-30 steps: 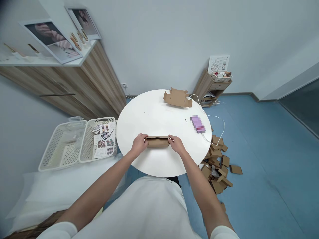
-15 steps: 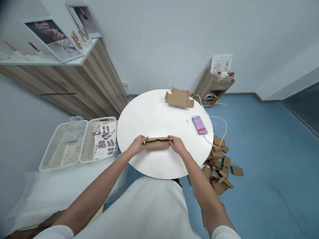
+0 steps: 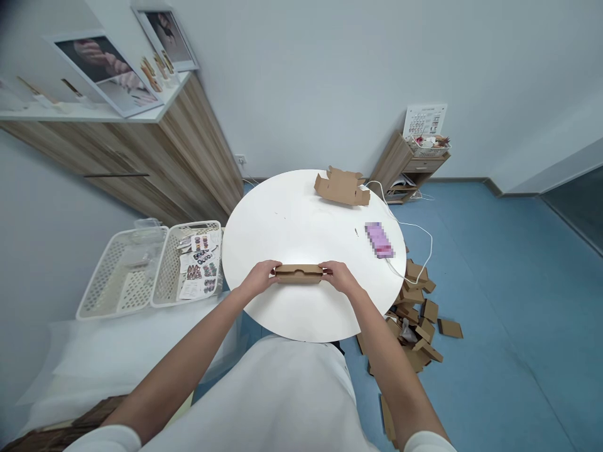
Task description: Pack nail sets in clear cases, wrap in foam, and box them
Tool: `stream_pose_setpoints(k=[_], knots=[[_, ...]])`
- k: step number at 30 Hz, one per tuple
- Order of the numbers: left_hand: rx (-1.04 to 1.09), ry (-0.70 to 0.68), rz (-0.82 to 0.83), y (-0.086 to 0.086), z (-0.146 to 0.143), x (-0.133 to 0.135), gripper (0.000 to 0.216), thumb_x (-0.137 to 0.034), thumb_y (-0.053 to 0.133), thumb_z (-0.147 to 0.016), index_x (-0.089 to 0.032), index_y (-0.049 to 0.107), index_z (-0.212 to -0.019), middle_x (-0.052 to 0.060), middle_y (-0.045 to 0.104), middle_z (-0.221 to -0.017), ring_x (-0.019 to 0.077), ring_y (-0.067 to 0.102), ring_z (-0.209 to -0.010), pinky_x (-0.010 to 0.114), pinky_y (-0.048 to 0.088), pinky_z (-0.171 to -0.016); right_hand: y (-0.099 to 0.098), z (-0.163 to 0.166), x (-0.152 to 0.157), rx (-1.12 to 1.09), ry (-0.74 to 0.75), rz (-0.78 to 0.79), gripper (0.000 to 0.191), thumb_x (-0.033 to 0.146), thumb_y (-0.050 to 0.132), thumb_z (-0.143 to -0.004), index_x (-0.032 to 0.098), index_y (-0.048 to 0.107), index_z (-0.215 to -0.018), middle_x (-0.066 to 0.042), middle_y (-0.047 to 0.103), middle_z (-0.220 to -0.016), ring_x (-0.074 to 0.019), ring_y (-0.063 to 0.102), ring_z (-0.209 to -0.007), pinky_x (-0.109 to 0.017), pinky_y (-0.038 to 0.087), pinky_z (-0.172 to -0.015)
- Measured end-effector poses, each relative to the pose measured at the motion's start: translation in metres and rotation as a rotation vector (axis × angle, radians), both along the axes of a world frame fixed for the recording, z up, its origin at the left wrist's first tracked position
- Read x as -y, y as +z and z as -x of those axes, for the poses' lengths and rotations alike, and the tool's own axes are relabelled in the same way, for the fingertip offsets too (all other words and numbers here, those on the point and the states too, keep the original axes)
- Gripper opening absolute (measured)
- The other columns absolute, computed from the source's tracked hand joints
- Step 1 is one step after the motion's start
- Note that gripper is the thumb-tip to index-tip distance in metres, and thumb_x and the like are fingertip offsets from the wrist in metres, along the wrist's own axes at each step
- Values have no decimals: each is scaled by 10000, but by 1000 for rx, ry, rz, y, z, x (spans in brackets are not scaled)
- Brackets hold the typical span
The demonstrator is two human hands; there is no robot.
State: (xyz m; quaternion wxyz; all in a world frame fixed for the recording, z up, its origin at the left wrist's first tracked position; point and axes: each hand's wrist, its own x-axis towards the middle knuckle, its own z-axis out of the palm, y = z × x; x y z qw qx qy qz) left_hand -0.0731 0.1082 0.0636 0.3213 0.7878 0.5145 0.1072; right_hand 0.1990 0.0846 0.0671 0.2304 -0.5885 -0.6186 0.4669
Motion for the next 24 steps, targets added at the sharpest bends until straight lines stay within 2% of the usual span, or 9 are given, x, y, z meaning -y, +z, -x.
stream_pose_setpoints(k=[3,6,10,13,15,17,19,22,24], knots=[[10,-19,-31,-3,1,0,373,-165,572,-684,-215,555,-1053,54,611,-1016,208,580,-883,329,438,-806,3,0,1,28,42,-40,358,131,604,-668,242,615,-1008,-27,616,-1049,-187,588,-935,-346,475,-840],[40,-15,-86,-7,3,5,389,-205,538,-736,-225,518,-1123,64,528,-1197,216,500,-1079,361,395,-909,7,2,5,79,58,-76,363,233,637,-662,238,617,-1025,-45,591,-1106,-222,563,-980,-377,465,-852],[136,19,-89,-14,3,17,434,-306,485,-792,-213,453,-1214,84,413,-1316,212,404,-1191,364,369,-955,3,10,13,104,-34,-129,254,311,543,-744,226,635,-965,-57,587,-1106,-217,543,-1010,-367,462,-850],[265,162,19,-21,0,23,406,-327,441,-814,-214,474,-1203,72,492,-1246,189,501,-1084,328,444,-873,-9,18,18,49,-211,-101,259,289,501,-758,219,598,-988,-47,595,-1058,-178,575,-932,-334,496,-786],[345,281,117,-26,-3,23,396,-316,470,-797,-209,501,-1178,71,563,-1156,165,573,-931,301,489,-776,-15,20,19,2,-311,-19,374,284,529,-732,221,523,-1100,-54,573,-1089,-161,591,-880,-308,517,-723],[410,392,205,-30,-6,21,458,-287,535,-757,-195,476,-1202,88,576,-1134,140,593,-812,277,504,-693,-18,21,19,-30,-353,82,466,285,544,-718,231,460,-1173,-70,548,-1132,-155,598,-856,-289,529,-668],[444,472,288,-32,-9,17,523,-248,571,-729,-175,442,-1231,111,556,-1162,126,595,-771,257,502,-647,-17,20,19,-51,-351,154,448,286,537,-725,230,473,-1164,-82,548,-1137,-161,598,-858,-285,535,-636],[401,491,340,-30,-10,16,476,-212,573,-716,-173,496,-1184,88,597,-1098,138,601,-783,257,499,-655,-16,21,22,-48,-332,148,366,250,522,-733,214,527,-1097,-81,581,-1091,-173,591,-905,-302,532,-685],[360,455,298,-30,-10,20,424,-180,577,-697,-202,550,-1119,45,636,-1011,148,605,-795,273,495,-702,-18,22,29,-38,-323,92,340,203,514,-723,211,539,-1062,-66,595,-1069,-173,585,-940,-315,515,-751]])
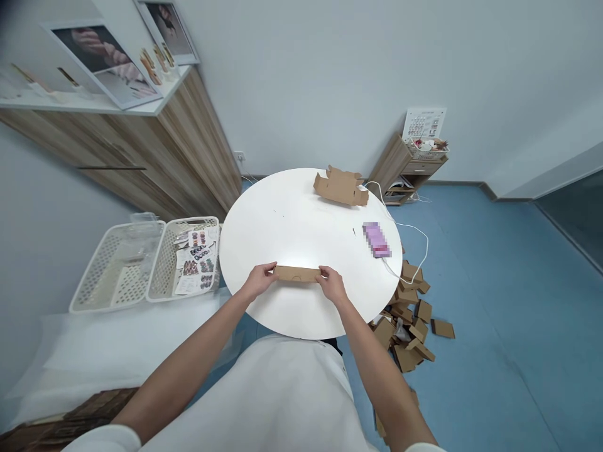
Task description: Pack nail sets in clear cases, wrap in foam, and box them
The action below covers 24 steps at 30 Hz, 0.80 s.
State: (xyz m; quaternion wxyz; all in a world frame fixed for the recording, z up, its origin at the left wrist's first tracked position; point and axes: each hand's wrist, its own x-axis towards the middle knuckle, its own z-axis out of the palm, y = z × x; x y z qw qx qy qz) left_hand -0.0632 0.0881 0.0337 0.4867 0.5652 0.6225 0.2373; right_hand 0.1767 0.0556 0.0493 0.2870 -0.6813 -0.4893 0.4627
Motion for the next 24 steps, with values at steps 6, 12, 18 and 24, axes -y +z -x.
stream_pose_setpoints(k=[6,12,18,24], knots=[[-47,12,-113,-22,-7,33,441,-64,553,-656,-193,521,-1076,39,602,-1007,118,605,-719,266,498,-698,-24,9,38,31,-110,-55,278,177,466,-715,200,517,-987,-66,605,-1047,-178,581,-961,-355,475,-840],[-250,-145,-204,-38,-20,62,548,-103,483,-717,-213,366,-1241,56,543,-925,160,565,-782,288,462,-695,-38,16,70,138,-148,-33,402,255,440,-750,182,431,-1146,-94,532,-1122,-184,539,-998,-323,488,-795],[-249,-316,-152,-30,-25,59,811,-315,577,-695,-199,125,-1358,62,512,-936,193,539,-822,291,438,-701,-38,0,68,327,-81,59,639,298,507,-716,173,294,-1305,-79,497,-995,-184,542,-867,-342,448,-815],[-224,-383,-96,-33,-31,44,802,-295,586,-694,-234,138,-1356,45,488,-923,200,532,-821,310,429,-700,-40,-13,53,253,-98,47,634,272,566,-661,230,363,-1260,-38,486,-930,-170,515,-791,-346,450,-757]])
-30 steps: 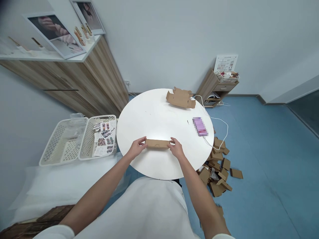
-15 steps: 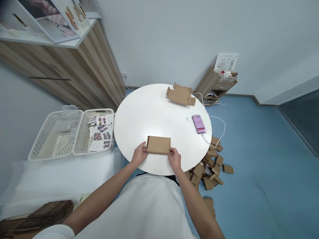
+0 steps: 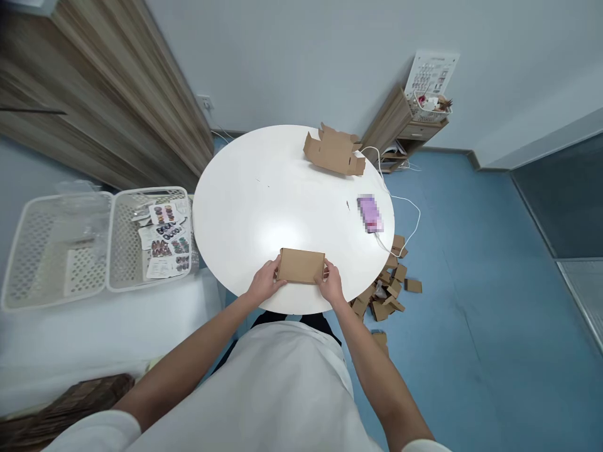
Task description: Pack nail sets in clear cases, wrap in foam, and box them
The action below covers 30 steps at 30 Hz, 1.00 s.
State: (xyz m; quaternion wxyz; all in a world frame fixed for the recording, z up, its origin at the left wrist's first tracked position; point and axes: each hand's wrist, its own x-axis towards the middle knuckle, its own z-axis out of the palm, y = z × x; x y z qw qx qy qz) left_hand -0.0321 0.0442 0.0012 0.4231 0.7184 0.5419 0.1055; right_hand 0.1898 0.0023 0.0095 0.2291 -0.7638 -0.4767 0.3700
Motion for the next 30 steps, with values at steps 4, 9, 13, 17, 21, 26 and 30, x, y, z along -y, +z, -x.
stream_pose_setpoints(k=[4,9,13,17,21,26,30], knots=[[55,5,0,-1,-6,-4,833,-292,586,-694,-215,99,-1365,64,456,-958,214,510,-868,325,432,-716,-3,-6,-2,-145,-62,-1,637,293,588,-634,245,381,-1234,-20,484,-936,-140,504,-732,-322,459,-713],[29,30,37,2,-12,-7,859,-360,590,-691,-210,85,-1369,70,438,-967,214,504,-871,308,427,-711,-2,-12,-3,-196,-83,125,639,328,583,-649,253,359,-1242,-15,525,-926,-118,523,-639,-292,446,-639],[-116,53,45,9,-18,-14,813,-353,610,-674,-211,178,-1348,60,466,-927,210,521,-815,292,416,-675,5,-13,-9,-25,40,179,605,320,574,-674,262,371,-1241,-18,577,-906,-146,548,-676,-286,417,-654],[-165,71,5,19,-32,-15,748,-307,627,-654,-223,270,-1306,50,483,-898,207,530,-813,288,421,-674,10,-20,-9,-11,118,124,541,271,537,-703,245,395,-1224,-37,593,-936,-167,568,-728,-265,409,-630],[-79,68,-54,31,-66,-4,721,-287,599,-677,-237,258,-1310,48,469,-930,187,527,-824,306,447,-705,16,-53,9,-73,49,49,559,255,511,-709,252,362,-1248,-31,592,-976,-150,573,-674,-270,422,-628],[38,-52,-98,44,-149,14,750,-362,548,-722,-241,160,-1352,67,427,-984,183,515,-836,361,467,-737,23,-129,56,-147,-193,-17,592,293,517,-697,242,336,-1258,-47,588,-1018,-116,553,-551,-281,430,-601],[110,-230,-76,43,-234,25,837,-394,545,-722,-219,47,-1372,92,402,-1058,209,487,-951,401,440,-816,19,-194,97,-148,-474,-97,519,338,521,-693,219,408,-1185,-70,585,-1031,-124,548,-563,-282,437,-567]])
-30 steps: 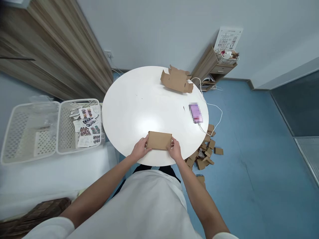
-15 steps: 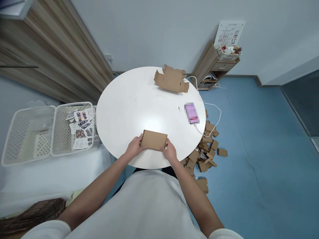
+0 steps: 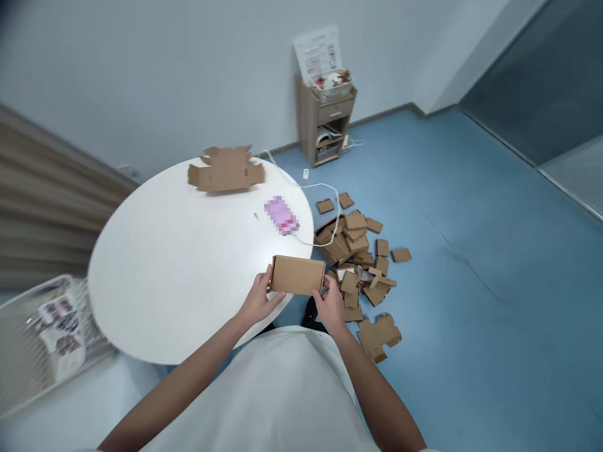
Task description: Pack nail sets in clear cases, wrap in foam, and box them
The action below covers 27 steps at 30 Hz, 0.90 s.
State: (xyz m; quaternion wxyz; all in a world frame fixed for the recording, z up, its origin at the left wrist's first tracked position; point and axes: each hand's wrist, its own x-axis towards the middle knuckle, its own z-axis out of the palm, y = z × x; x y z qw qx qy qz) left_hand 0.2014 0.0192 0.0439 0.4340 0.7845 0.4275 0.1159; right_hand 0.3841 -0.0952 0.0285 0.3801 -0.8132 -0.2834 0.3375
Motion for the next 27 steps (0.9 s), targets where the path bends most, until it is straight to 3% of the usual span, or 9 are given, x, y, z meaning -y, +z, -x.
stream_pose_setpoints(k=[7,14,19,23,27], knots=[[18,-242,110,-23,-136,20,780,-388,591,-685,-162,207,-1325,130,400,-1128,257,424,-1068,403,400,-866,-13,-78,62,42,-359,-47,523,308,528,-689,193,422,-1188,-100,536,-1072,-139,568,-662,-324,481,-669],[27,-421,176,-25,-215,28,743,-363,581,-692,-183,234,-1324,105,376,-1157,222,435,-1085,363,375,-919,-18,-109,91,17,-595,-93,687,309,546,-679,215,290,-1310,-121,401,-1181,-169,582,-821,-332,489,-769],[-30,-450,127,-28,-213,29,631,-310,556,-708,-121,338,-1269,141,354,-1263,254,342,-1204,385,284,-1005,-31,-95,102,-31,-588,-34,693,334,539,-686,207,267,-1311,-138,308,-1258,-208,568,-935,-353,472,-809],[-35,-409,137,-36,-176,28,503,-305,546,-721,-141,446,-1186,135,460,-1205,249,440,-1129,406,348,-954,-44,-71,100,-117,-435,-40,598,343,528,-699,187,349,-1248,-142,337,-1238,-185,596,-842,-366,473,-792],[-25,-232,185,-35,-127,23,450,-325,544,-729,-151,493,-1141,126,536,-1130,243,505,-1059,392,422,-869,-46,-54,83,-182,-250,-40,545,358,531,-697,209,394,-1203,-117,410,-1206,-155,593,-756,-347,487,-731]])
